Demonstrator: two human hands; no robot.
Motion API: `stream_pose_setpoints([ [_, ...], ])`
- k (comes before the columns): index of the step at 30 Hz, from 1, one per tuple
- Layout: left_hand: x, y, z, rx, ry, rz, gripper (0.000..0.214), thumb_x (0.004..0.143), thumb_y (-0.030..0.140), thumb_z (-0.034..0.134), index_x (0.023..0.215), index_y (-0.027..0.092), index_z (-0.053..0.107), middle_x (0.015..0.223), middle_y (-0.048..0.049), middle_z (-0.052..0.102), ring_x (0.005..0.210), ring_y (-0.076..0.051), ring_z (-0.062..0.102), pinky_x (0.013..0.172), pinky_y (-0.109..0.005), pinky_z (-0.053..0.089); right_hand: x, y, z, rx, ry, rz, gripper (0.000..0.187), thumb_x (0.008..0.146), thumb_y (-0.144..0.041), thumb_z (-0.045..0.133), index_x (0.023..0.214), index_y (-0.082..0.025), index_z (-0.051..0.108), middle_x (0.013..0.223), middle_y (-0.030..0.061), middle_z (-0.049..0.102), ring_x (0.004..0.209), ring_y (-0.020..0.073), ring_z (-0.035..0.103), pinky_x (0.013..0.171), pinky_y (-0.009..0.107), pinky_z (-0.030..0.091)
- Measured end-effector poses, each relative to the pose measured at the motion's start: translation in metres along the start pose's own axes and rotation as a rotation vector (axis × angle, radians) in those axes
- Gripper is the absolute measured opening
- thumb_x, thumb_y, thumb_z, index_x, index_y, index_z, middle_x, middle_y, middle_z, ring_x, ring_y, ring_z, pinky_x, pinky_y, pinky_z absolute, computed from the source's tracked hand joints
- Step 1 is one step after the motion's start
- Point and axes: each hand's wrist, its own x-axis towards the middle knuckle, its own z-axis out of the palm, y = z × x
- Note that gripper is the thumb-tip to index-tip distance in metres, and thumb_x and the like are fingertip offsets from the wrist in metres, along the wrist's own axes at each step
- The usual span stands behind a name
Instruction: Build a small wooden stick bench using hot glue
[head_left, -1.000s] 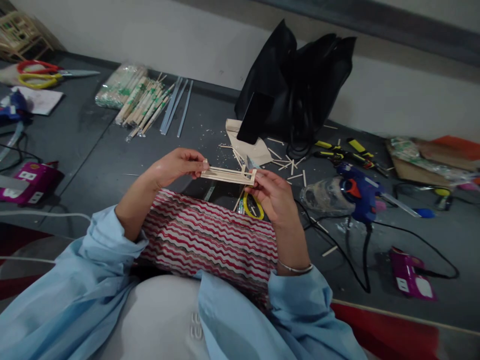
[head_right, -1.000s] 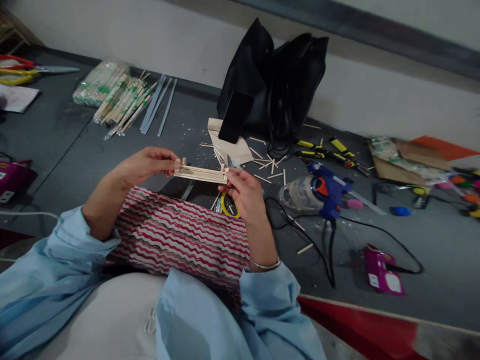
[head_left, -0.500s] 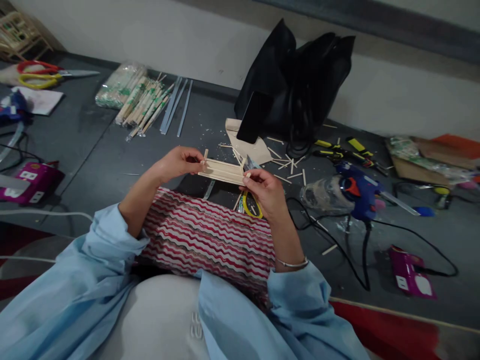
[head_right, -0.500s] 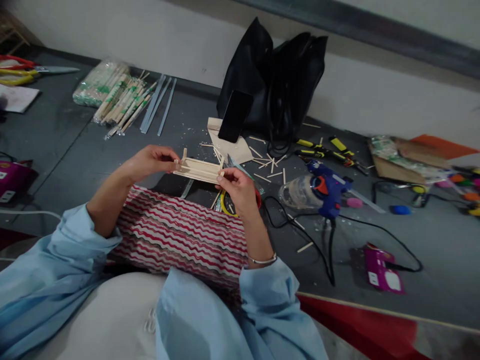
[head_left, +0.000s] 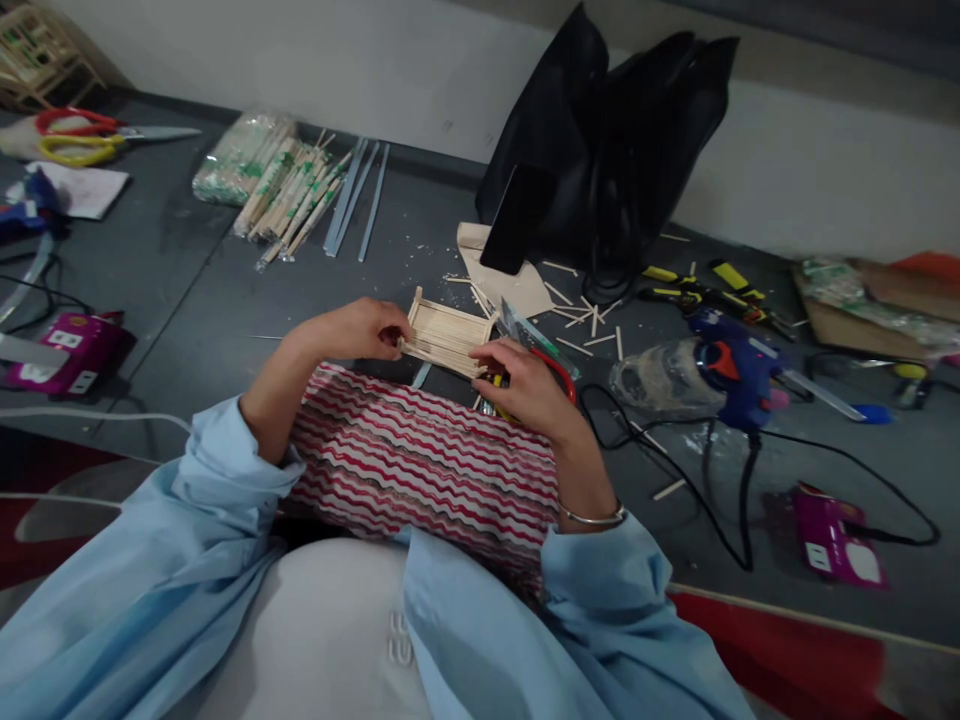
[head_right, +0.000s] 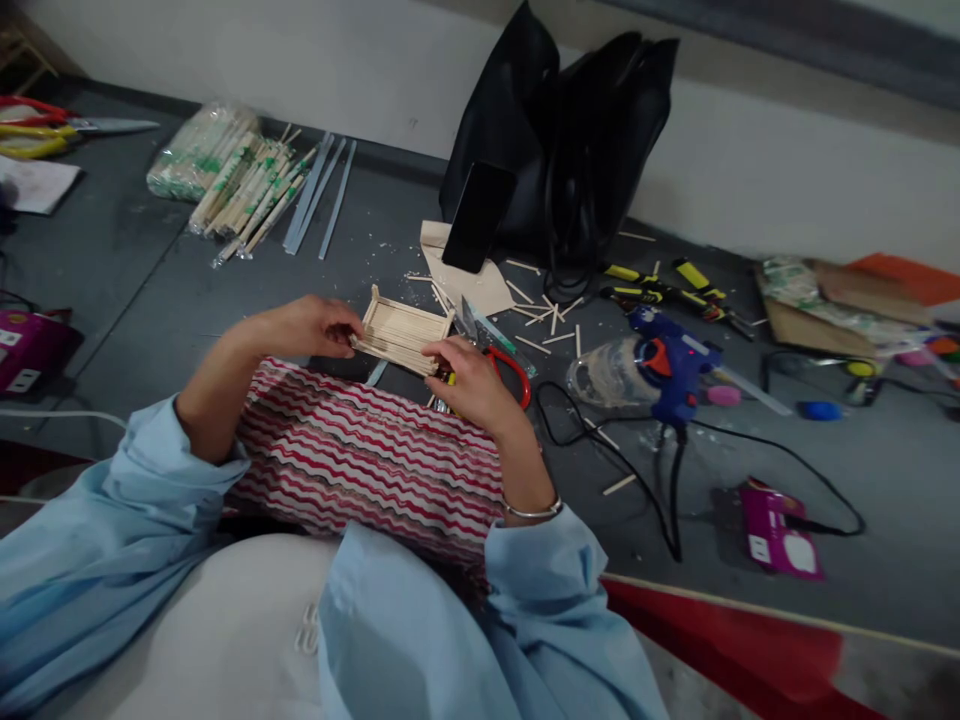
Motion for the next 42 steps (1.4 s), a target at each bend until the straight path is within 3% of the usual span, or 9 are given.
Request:
stream_pose_setpoints([
  [5, -0.001, 0.006, 0.001, 0.019, -0.017, -0.024, 0.027, 0.075, 0.027, 0.063, 0.098, 0.018, 0.073, 0.078, 0.0008, 0.071, 0.070, -0.012, 0.062, 0.066, -0.020, 0.040, 0.000, 0.003, -0.002, -0.098, 0.019, -0.052, 0.032, 0.082, -0.016, 0.061, 0.114, -0.021, 0.065, 0.114, 0.0102, 0.066, 0.104, 0.0237, 0.062, 0.092, 0.038, 0.050],
  [13, 0.001, 0.014, 0.005, 0.123, 0.026, 0.058, 0.016, 0.077, 0.019, 0.056, 0.078, 0.017, 0.072, 0.070, -0.0005, 0.069, 0.063, -0.011, 0.054, 0.062, -0.022, 0.034, 0.003, 0.004, 0.002, -0.117, 0.073, -0.060, 0.009, 0.087, -0.017, 0.057, 0.087, -0.022, 0.064, 0.093, 0.0067, 0.064, 0.089, 0.0206, 0.061, 0.081, 0.034, 0.049],
  [20, 0.000, 0.019, 0.008, 0.192, 0.050, 0.067, 0.016, 0.077, 0.016, 0.055, 0.067, 0.016, 0.067, 0.063, 0.0002, 0.061, 0.057, -0.011, 0.047, 0.060, -0.024, 0.030, 0.003, 0.004, 0.008, -0.133, 0.108, -0.018, 0.013, 0.082, -0.011, 0.055, 0.081, -0.022, 0.062, 0.084, 0.0047, 0.062, 0.080, 0.0190, 0.059, 0.075, 0.032, 0.047],
  [26, 0.001, 0.021, 0.011, 0.259, 0.049, 0.044, 0.020, 0.081, 0.016, 0.051, 0.068, 0.015, 0.066, 0.070, -0.0038, 0.065, 0.065, -0.013, 0.053, 0.063, -0.026, 0.032, 0.002, 0.004, 0.011, -0.128, 0.133, 0.052, 0.014, 0.080, -0.012, 0.054, 0.083, -0.021, 0.064, 0.082, 0.0037, 0.064, 0.073, 0.0167, 0.059, 0.071, 0.030, 0.046],
  [42, 0.001, 0.024, 0.010, 0.334, 0.005, 0.058, 0.021, 0.082, 0.014, 0.049, 0.069, 0.015, 0.065, 0.070, -0.0028, 0.065, 0.064, -0.012, 0.053, 0.063, -0.024, 0.035, 0.003, 0.006, 0.011, -0.193, 0.165, 0.023, 0.015, 0.077, -0.009, 0.054, 0.082, -0.019, 0.065, 0.081, 0.0043, 0.068, 0.069, 0.0156, 0.059, 0.068, 0.028, 0.045],
])
